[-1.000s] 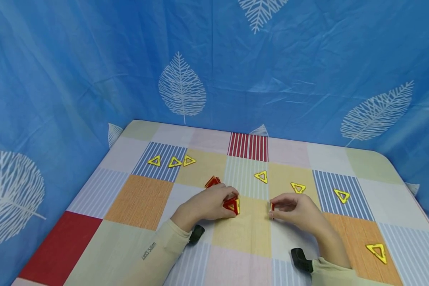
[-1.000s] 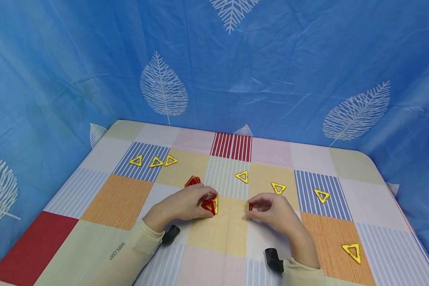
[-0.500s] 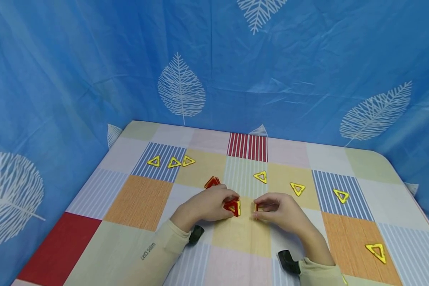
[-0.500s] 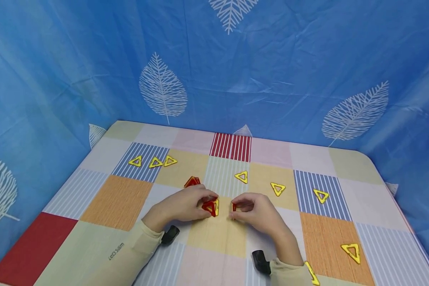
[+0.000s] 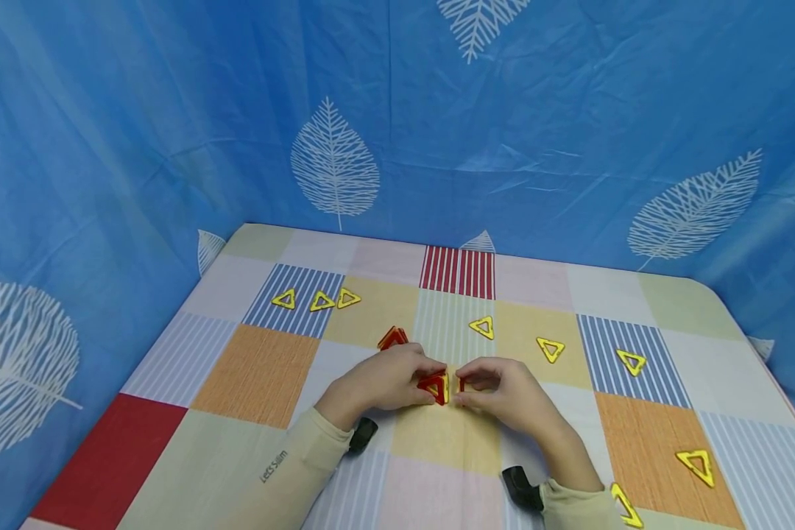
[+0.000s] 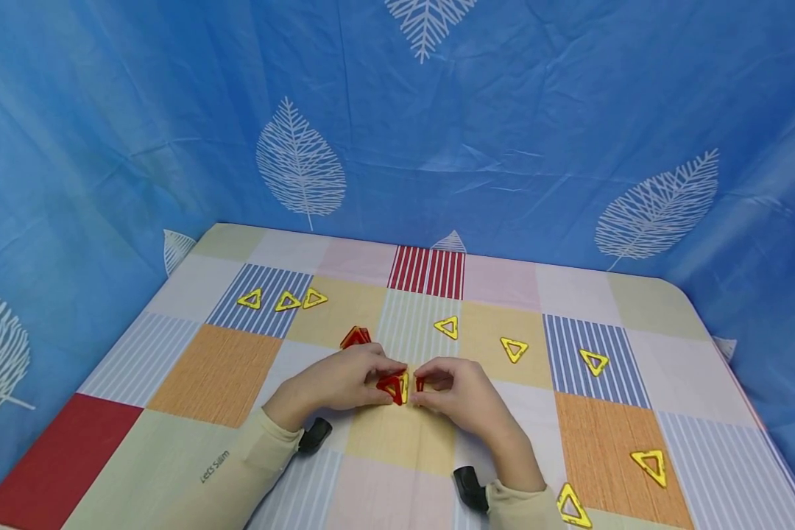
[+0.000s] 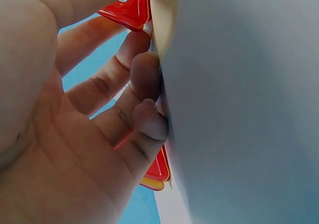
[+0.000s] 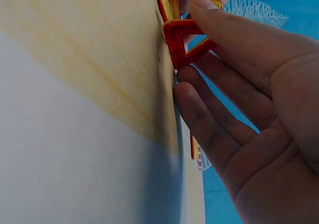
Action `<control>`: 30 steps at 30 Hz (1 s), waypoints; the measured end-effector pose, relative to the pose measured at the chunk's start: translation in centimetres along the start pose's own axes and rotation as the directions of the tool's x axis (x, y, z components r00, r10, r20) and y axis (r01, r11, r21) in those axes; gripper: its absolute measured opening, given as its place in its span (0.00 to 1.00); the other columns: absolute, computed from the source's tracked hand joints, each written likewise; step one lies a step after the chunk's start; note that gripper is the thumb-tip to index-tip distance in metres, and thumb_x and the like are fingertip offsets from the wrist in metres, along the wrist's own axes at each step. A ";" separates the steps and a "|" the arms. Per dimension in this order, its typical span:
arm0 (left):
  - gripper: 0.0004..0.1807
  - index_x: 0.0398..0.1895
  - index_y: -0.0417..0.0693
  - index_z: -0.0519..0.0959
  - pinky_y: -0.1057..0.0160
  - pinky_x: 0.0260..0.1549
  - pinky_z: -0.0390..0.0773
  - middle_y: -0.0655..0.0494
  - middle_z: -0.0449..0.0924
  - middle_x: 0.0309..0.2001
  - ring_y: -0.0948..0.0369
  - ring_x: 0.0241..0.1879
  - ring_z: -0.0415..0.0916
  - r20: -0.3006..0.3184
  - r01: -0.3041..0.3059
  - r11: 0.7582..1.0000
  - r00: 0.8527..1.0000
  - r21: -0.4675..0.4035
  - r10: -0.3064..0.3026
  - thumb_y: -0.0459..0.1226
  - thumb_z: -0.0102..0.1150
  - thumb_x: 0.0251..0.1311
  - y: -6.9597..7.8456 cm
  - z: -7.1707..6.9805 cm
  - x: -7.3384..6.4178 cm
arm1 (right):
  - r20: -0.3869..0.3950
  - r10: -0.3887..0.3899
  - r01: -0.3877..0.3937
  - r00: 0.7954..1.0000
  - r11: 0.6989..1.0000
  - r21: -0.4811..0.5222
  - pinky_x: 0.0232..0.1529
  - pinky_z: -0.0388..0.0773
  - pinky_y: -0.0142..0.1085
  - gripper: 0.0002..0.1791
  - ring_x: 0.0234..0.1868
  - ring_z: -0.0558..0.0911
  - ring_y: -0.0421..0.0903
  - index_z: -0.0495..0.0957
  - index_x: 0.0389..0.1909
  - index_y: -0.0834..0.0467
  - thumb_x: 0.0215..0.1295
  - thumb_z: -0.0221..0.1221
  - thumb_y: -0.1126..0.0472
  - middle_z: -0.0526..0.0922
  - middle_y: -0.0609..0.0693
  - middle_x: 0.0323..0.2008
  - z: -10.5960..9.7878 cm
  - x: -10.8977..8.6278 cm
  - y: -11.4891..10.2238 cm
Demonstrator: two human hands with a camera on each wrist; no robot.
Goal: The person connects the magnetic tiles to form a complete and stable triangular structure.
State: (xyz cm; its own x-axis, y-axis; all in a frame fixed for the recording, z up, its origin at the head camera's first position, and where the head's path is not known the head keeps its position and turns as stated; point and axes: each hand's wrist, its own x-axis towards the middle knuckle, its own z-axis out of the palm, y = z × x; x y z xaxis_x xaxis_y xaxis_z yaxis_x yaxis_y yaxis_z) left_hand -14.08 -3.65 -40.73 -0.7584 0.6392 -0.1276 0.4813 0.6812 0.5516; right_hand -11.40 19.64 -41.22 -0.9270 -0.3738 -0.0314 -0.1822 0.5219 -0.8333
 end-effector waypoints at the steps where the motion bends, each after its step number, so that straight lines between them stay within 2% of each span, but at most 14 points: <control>1: 0.28 0.64 0.55 0.80 0.68 0.36 0.73 0.63 0.76 0.39 0.67 0.35 0.69 0.000 0.000 1.000 1.000 0.002 0.000 0.47 0.72 0.59 0.0 0.0 0.0 | -0.001 0.001 -0.001 1.000 1.000 -0.005 0.41 0.82 0.35 0.16 0.38 0.85 0.43 0.86 0.42 0.58 0.54 0.76 0.60 0.86 0.47 0.39 0.1 0.0 0.0; 10: 0.28 0.64 0.58 0.80 0.67 0.36 0.73 0.63 0.77 0.41 0.68 0.35 0.70 0.005 0.013 1.000 1.000 0.006 -0.013 0.48 0.72 0.59 0.3 0.0 0.0 | -0.017 0.004 -0.004 1.000 0.999 -0.036 0.41 0.81 0.34 0.15 0.38 0.84 0.42 0.86 0.41 0.55 0.54 0.76 0.58 0.86 0.44 0.37 0.6 0.2 0.0; 17: 0.27 0.62 0.57 0.81 0.67 0.32 0.71 0.65 0.74 0.36 0.66 0.32 0.68 -0.004 -0.003 1.000 1.000 0.014 0.003 0.48 0.72 0.59 0.3 0.0 0.0 | -0.015 -0.031 0.031 0.999 0.999 -0.012 0.43 0.82 0.35 0.17 0.40 0.85 0.45 0.85 0.44 0.56 0.53 0.76 0.60 0.86 0.45 0.39 1.0 0.5 -0.2; 21: 0.25 0.59 0.54 0.83 0.67 0.34 0.72 0.64 0.76 0.38 0.66 0.34 0.70 -0.013 -0.006 1.000 1.000 -0.004 0.006 0.46 0.73 0.59 0.3 0.0 0.0 | -0.019 -0.039 0.040 0.999 0.999 0.013 0.43 0.82 0.36 0.20 0.41 0.85 0.46 0.83 0.46 0.60 0.53 0.76 0.60 0.86 0.47 0.39 1.1 0.6 -0.2; 26: 0.18 0.52 0.48 0.86 0.67 0.39 0.74 0.62 0.81 0.42 0.67 0.38 0.73 -0.021 -0.017 0.998 1.000 -0.055 0.016 0.41 0.73 0.59 0.0 -0.3 0.0 | -0.023 -0.025 0.025 0.999 1.000 0.009 0.42 0.82 0.35 0.18 0.39 0.85 0.45 0.84 0.43 0.59 0.52 0.77 0.60 0.86 0.46 0.37 1.3 0.6 -0.3; 30: 0.13 0.46 0.46 0.88 0.68 0.38 0.76 0.62 0.85 0.38 0.69 0.35 0.76 -0.038 -0.039 0.995 0.999 -0.094 0.036 0.38 0.74 0.58 -0.1 -0.3 0.2 | -0.023 -0.038 0.038 0.999 0.999 -0.001 0.41 0.82 0.35 0.17 0.39 0.85 0.45 0.85 0.42 0.59 0.53 0.76 0.59 0.86 0.46 0.36 1.3 0.5 -0.4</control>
State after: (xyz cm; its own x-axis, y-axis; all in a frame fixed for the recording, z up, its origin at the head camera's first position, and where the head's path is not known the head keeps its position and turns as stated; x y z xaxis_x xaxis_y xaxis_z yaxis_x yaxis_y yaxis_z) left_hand -14.43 -3.74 -40.56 -0.7568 0.6492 -0.0762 0.4672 0.6188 0.6315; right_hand -11.40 18.21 -41.60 -0.9265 -0.3761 0.0132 -0.2182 0.5083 -0.8331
